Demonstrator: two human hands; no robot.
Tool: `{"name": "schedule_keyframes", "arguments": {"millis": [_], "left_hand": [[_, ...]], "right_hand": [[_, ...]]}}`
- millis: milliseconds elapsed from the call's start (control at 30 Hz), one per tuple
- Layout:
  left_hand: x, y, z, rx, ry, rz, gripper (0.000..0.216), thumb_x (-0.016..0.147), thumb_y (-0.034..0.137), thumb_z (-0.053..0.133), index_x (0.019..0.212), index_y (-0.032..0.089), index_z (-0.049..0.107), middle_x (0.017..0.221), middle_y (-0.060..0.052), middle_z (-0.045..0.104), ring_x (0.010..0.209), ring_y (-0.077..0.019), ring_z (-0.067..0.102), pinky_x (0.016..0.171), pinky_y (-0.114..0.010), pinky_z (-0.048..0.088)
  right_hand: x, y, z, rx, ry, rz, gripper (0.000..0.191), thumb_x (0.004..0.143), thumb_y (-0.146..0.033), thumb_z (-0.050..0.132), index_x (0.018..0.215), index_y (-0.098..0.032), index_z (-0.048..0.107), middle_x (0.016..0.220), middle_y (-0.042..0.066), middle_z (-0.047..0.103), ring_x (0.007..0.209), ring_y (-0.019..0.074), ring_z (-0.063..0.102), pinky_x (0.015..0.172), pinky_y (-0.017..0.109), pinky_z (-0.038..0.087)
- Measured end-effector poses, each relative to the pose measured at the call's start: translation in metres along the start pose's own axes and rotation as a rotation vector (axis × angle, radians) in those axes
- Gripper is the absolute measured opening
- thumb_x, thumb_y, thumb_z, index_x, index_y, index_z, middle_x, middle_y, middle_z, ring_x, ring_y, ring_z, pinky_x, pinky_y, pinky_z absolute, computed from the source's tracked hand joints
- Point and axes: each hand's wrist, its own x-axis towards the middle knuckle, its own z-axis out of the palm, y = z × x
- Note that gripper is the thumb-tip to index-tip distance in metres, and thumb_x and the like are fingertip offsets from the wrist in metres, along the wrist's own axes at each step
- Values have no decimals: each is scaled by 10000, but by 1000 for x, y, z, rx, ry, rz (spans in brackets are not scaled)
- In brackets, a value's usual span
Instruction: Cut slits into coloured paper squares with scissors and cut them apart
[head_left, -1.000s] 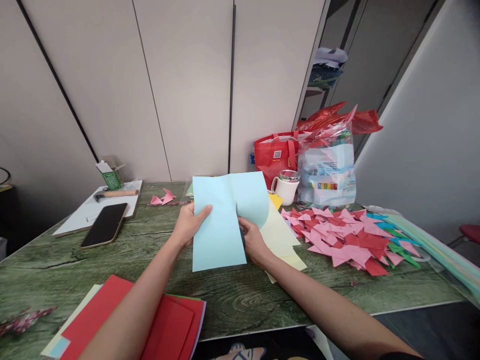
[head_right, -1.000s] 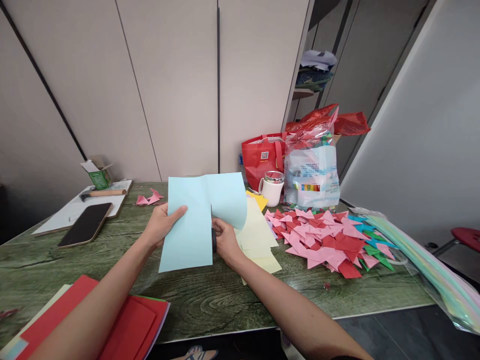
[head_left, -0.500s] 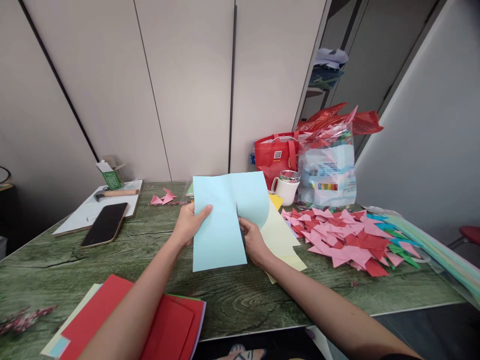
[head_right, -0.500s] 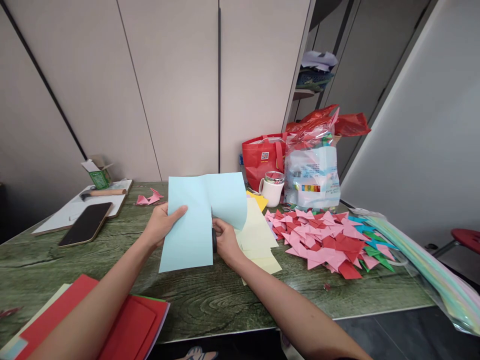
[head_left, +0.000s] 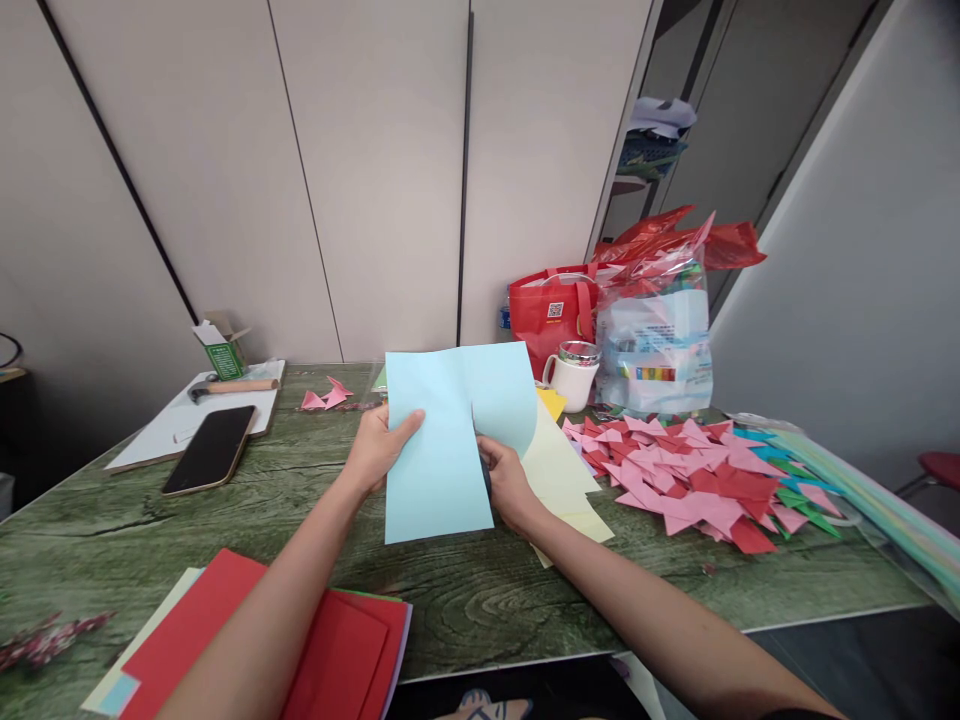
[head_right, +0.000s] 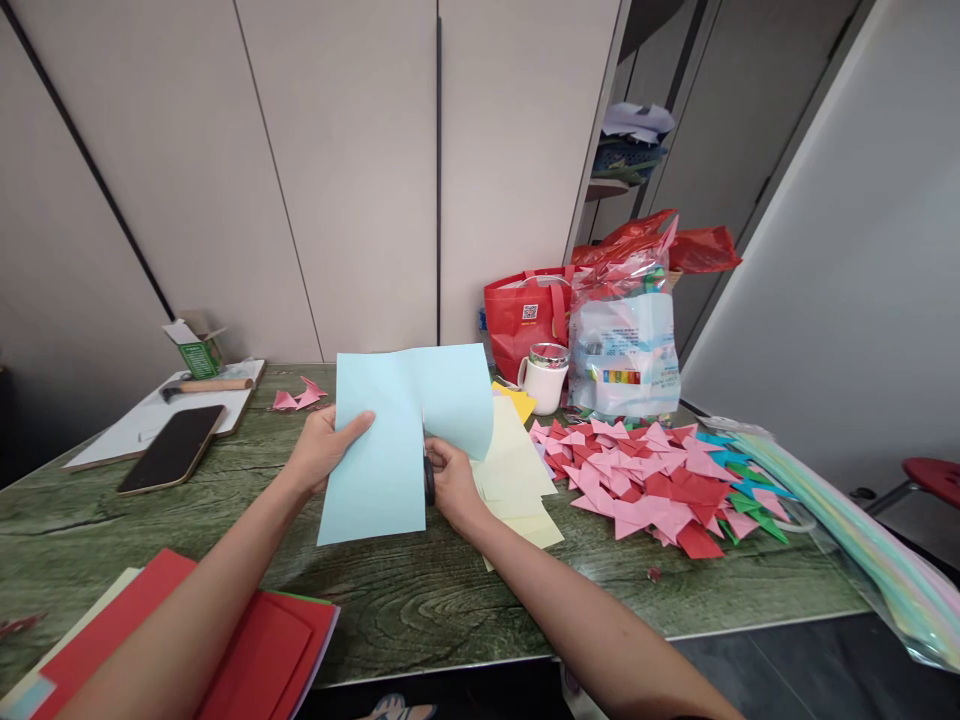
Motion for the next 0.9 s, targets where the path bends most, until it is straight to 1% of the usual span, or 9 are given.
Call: {"name": "schedule_keyframes", "arguments": {"millis": [267, 533, 800, 900], "left_hand": [[-1, 1, 0, -2, -3, -8, 297, 577, 370, 670, 740, 135, 592, 668, -32, 660, 481, -138, 569, 450, -251, 459], [-1, 1, -1, 23, -4, 3, 295, 579, 382, 663, 734, 141, 595, 699, -44, 667, 503, -150, 580, 448, -255, 459], [-1, 1, -1, 13, -1, 4, 313, 565, 390, 668, 737, 139, 594, 687, -41, 665, 493, -149, 577, 439, -252, 456], [-1, 1, 0, 4, -8, 1, 308, 572, 378, 668, 745, 134, 595, 689, -46, 663, 483, -141, 569, 434, -247, 456]], "right_hand": [[0, 2, -1, -4, 9, 17, 262, 594, -231, 628, 845, -156, 619, 748, 18, 677, 710, 188, 610, 605, 290, 489], [0, 0, -1, -24, 23, 28, 259, 596, -259, 625, 835, -162, 628, 712, 12, 676, 645, 177, 605, 547, 273, 474], [0, 3, -1, -10, 21, 42, 253, 599, -243, 617, 835, -155, 628, 610, -10, 655, 539, 149, 572, 496, 252, 446], [0, 3, -2, -6, 25, 40, 233, 599, -230, 613, 816, -149, 627, 600, -14, 647, 518, 130, 551, 489, 240, 434]]}}
